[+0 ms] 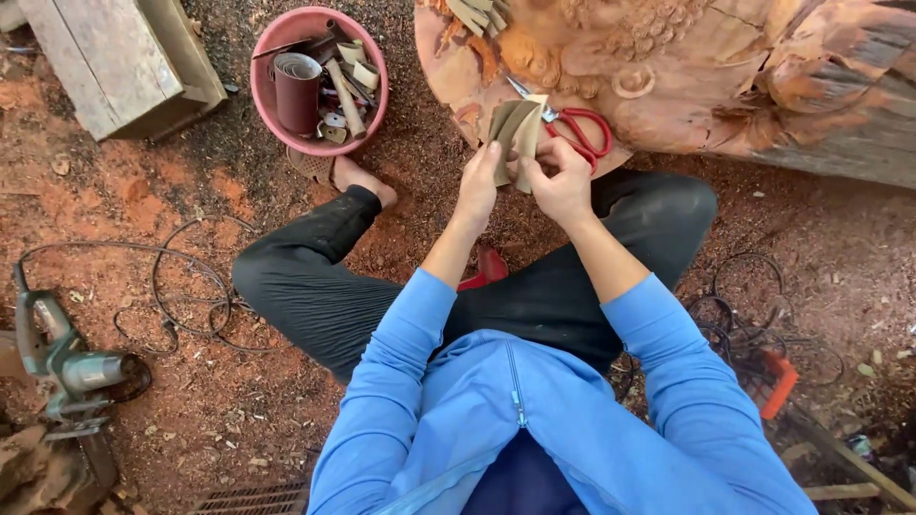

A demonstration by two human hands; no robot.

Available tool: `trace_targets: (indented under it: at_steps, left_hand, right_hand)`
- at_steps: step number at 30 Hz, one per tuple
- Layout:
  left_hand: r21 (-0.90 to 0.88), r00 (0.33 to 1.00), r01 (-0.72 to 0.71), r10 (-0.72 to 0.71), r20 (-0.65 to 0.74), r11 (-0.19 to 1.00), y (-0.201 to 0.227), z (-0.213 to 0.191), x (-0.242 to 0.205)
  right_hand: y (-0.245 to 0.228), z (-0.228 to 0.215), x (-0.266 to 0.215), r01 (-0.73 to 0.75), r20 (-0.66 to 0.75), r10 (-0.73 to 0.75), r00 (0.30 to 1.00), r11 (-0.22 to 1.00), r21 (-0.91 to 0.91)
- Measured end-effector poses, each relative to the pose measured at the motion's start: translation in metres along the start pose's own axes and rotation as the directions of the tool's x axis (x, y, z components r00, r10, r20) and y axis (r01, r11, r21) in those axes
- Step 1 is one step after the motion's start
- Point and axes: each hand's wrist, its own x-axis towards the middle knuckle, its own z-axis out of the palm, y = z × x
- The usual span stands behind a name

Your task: The person is sitting on the ground and using scissors to cut long strips of sandpaper into smaller, rectangular pieces.

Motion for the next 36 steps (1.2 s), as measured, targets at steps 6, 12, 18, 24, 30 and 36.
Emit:
trace_targets:
  at_steps: [6,12,18,24,30,36]
  left_hand:
    - [0.057,0.986,-0.164,0.163,0.023,0.985,0.021,0.007,-0.013]
    - [0.060,0.986,-0.163,0.165,-0.034,0.985,0.017,0.011,-0.011]
    - [0.049,0.985,0.009,0.000,-0.173,0.999,0.039,0.021,-0.008]
    - [-0.348,0.981,0.164,-0.188,-0.036,0.923,0.022,-0.012,0.022]
    - [-0.056,0.988,-0.044,0.035,-0.154,0.997,0.024,-0.010,0.021]
    - [0.031,0.966,-0.119,0.123,-0.226,0.992,0.023,-0.013,0.027]
  right_hand:
    - [0.005,-0.001,0.002,0.024,-0.021,-0.023,1.000,0.998,0.057]
    - [-0.025,-0.002,0.002,0.047,0.200,-0.087,0.976,0.979,0.199]
    - [-0.023,-0.008,0.007,0.210,0.156,-0.213,0.964,0.977,0.036]
    - [-0.006,-0.022,0.023,0.010,-0.032,-0.003,0.999,0.976,0.219]
    - [0.000,-0.023,0.025,-0.015,-0.067,0.034,0.997,0.965,0.263]
    - [-0.001,-0.022,0.026,-0.039,-0.060,0.053,0.997,0.975,0.218]
